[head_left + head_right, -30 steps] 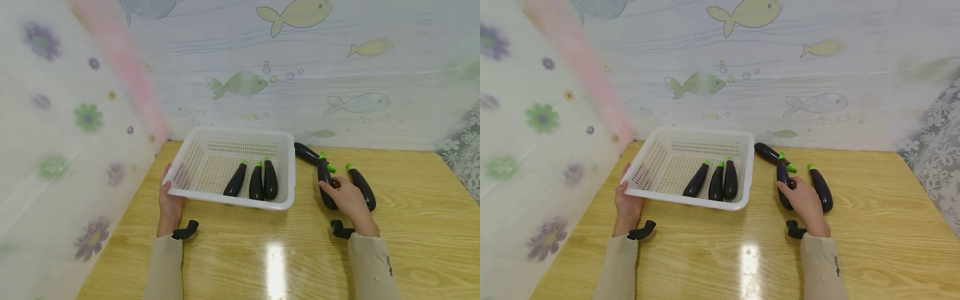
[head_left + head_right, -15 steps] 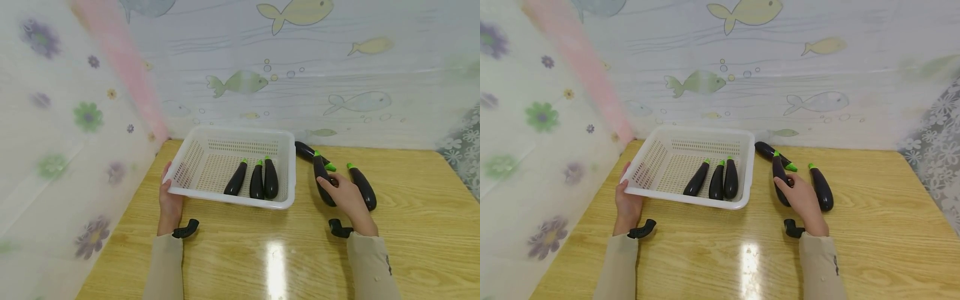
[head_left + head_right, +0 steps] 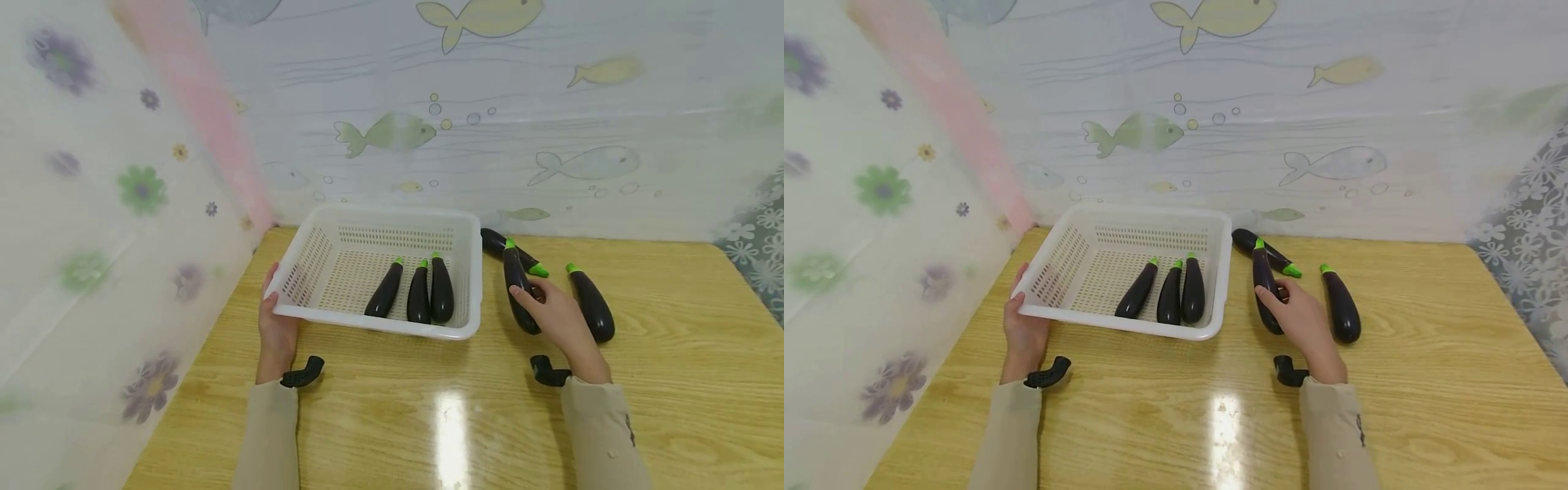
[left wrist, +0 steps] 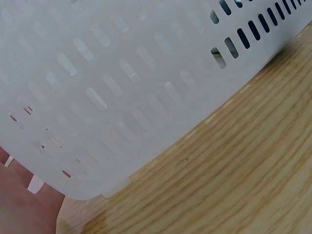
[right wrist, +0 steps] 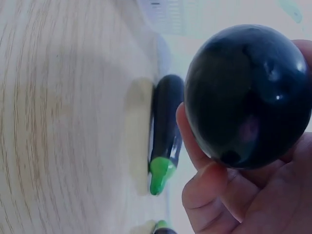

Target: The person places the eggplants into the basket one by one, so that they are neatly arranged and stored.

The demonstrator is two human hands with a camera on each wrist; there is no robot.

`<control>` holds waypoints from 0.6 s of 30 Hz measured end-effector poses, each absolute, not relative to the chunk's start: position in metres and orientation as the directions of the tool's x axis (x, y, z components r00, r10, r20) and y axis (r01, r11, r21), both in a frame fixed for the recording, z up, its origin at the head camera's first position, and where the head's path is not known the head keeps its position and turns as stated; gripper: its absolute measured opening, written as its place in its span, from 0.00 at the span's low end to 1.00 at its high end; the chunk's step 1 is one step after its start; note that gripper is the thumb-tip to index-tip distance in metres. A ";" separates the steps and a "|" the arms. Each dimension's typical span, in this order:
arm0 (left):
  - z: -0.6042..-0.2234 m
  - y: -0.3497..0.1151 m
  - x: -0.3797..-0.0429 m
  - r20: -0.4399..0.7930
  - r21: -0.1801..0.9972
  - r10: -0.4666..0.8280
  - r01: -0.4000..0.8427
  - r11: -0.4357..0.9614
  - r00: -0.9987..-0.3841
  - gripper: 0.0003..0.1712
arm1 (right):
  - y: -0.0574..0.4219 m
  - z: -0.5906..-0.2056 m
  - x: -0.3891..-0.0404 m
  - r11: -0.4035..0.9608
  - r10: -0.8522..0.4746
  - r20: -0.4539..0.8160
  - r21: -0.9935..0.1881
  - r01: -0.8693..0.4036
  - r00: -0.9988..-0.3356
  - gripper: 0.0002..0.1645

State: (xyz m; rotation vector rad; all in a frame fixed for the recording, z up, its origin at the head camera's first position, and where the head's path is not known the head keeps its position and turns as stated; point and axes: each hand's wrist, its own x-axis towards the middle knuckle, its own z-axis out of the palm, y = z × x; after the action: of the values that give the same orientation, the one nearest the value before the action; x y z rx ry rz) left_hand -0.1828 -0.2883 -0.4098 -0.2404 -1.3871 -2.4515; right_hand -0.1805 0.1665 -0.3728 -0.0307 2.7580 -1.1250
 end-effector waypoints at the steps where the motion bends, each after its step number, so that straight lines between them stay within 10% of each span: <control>1: -0.410 -0.288 -0.183 0.296 0.803 -0.187 0.350 -0.483 -0.937 0.32 | 0.166 -0.372 -0.181 0.714 -0.078 -0.135 -0.699 0.039 -0.988 0.51; 18: -0.410 -0.289 -0.184 0.291 0.807 -0.189 0.346 -0.479 -0.938 0.32 | 0.160 -0.358 -0.173 0.644 -0.028 -0.062 -0.764 0.030 -0.998 0.51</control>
State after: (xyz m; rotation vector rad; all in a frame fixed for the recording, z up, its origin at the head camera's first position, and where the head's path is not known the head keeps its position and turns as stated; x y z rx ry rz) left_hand -0.1840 -0.2892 -0.4098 -0.2322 -1.3918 -2.4508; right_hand -0.1735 0.1598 -0.3582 0.0019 2.7860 -1.2973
